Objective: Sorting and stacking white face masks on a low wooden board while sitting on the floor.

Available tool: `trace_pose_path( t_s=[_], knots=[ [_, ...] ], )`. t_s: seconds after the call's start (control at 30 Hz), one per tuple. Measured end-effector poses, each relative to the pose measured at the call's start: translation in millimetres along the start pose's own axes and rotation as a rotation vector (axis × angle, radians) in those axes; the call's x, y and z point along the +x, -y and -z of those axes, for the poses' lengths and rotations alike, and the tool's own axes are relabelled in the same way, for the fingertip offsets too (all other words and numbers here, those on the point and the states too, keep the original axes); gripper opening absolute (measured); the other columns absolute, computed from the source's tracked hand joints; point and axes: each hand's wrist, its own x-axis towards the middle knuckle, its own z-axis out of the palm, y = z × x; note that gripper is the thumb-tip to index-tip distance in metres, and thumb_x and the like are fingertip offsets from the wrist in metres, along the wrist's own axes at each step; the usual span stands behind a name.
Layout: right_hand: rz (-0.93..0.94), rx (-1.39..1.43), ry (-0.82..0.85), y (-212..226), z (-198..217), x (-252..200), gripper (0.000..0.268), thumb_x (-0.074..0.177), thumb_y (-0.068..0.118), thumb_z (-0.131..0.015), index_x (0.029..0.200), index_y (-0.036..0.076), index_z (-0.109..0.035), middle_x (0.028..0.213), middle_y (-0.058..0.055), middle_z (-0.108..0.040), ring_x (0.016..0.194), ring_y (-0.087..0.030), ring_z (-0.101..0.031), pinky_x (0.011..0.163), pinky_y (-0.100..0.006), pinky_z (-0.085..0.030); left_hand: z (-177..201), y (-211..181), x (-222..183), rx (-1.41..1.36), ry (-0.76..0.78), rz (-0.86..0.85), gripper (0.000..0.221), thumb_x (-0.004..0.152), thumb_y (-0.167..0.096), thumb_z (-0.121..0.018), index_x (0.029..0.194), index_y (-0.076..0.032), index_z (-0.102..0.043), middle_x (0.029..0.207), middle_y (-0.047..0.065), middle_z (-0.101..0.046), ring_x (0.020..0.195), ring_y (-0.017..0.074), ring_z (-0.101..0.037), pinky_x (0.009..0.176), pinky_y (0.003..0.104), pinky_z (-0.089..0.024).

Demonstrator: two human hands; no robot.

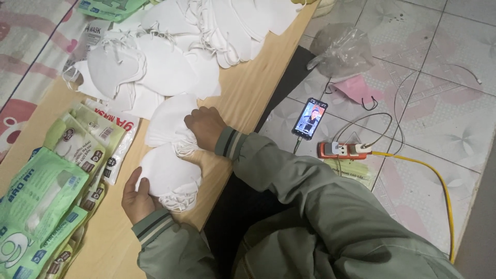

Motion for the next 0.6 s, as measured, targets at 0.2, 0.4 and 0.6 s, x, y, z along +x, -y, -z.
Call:
trace_pose_path(
  t_s=[0.2,0.4,0.6],
  knots=[
    [0.002,0.221,-0.129,37,40,-16,0.012,0.095,0.009,-0.054,0.102,0.009,-0.064,0.086,-0.009,-0.059,0.084,-0.032,-0.062,0.074,-0.042,-0.045,-18,-17,-4,0.006,-0.112,0.105,0.027,0.107,-0.021,-0.061,0.128,-0.005,-0.065,0.112,0.02,-0.067,0.106,0.0246,-0.072,0.088,0.039,-0.065],
    [0.096,0.249,-0.121,87,21,-49,0.014,0.078,-0.002,-0.06,0.085,0.005,-0.069,0.083,-0.014,-0.065,0.08,-0.034,-0.061,0.077,-0.048,-0.047,-51,-76,-34,0.009,-0.244,0.215,0.076,0.094,-0.069,-0.035,0.12,-0.004,-0.067,0.087,0.005,-0.061,0.06,0.0038,-0.049,0.051,0.014,-0.036],
    [0.236,0.18,-0.021,78,-36,-64,0.012,0.094,0.013,-0.058,0.102,0.013,-0.067,0.09,-0.01,-0.064,0.089,-0.032,-0.064,0.078,-0.046,-0.046,3,7,4,0.002,-0.049,0.082,0.034,0.109,-0.014,-0.059,0.139,0.001,-0.054,0.12,0.026,-0.064,0.112,0.0307,-0.069,0.093,0.047,-0.063]
  ],
)
